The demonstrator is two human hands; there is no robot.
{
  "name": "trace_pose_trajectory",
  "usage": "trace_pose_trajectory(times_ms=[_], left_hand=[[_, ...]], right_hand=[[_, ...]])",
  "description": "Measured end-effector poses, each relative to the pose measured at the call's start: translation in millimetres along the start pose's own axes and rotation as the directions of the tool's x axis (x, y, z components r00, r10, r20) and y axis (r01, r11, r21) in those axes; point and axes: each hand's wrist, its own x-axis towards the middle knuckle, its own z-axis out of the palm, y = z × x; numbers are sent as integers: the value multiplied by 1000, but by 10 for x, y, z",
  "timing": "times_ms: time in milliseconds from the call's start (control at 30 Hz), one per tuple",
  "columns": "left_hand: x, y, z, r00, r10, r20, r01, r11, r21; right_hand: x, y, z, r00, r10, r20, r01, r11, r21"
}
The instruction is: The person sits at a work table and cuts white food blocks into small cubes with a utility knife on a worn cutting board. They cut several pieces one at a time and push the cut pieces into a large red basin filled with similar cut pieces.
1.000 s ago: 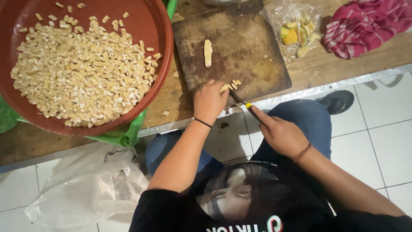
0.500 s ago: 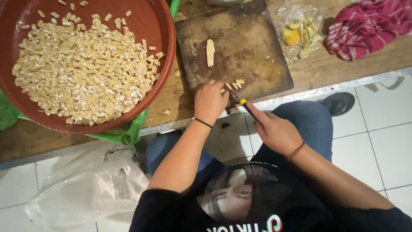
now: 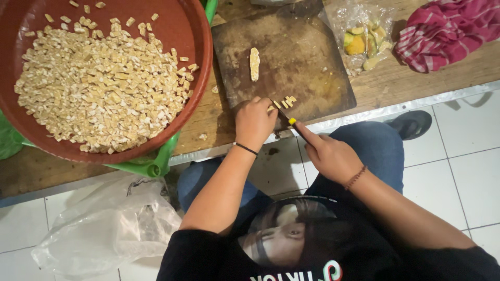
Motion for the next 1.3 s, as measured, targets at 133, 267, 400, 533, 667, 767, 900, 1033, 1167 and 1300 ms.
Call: trace_pose_trajectory(times_ms=[133,267,400,533,667,767,900,1033,1167,1300], left_hand=[[-7,22,-18,1000,5,-15,-5,1000,10],[-35,77,-93,999,31,-32,-31,1000,-6],[-68,121,-174,1000,2,15,-2,1000,11],[-86,132,-177,1000,-1,20,1,1000,15],[-82,92,-138,1000,-14,21,13,1000,28],[-60,52,-114,1000,-14,18,13,999,32],[-22,26,-76,999,-26,20,26,999,22],[-4,14,-58,1000,-3,-13,3,1000,-2],[-1,31,-50,1000,-13,-11,13,1000,8],[-14,41,-50,1000,-24,-3,24,999,25]], right_hand=[[-187,29,-60,997,52,50,-52,999,14],[-331,74,-153,997,70,43,-74,992,99],[-369,57,-218,995,97,3,-96,980,171],[-302,-29,-208,998,46,-35,-41,988,148],[-169,-118,-142,1000,18,-4,-18,998,61],[-81,-144,-110,999,23,28,-24,1000,18],[26,-135,-82,999,7,33,-6,999,-36],[125,-98,-42,999,-38,-8,38,999,-35],[139,-68,-20,999,-40,-8,40,999,-28],[38,-41,-27,999,12,32,-10,999,-53]])
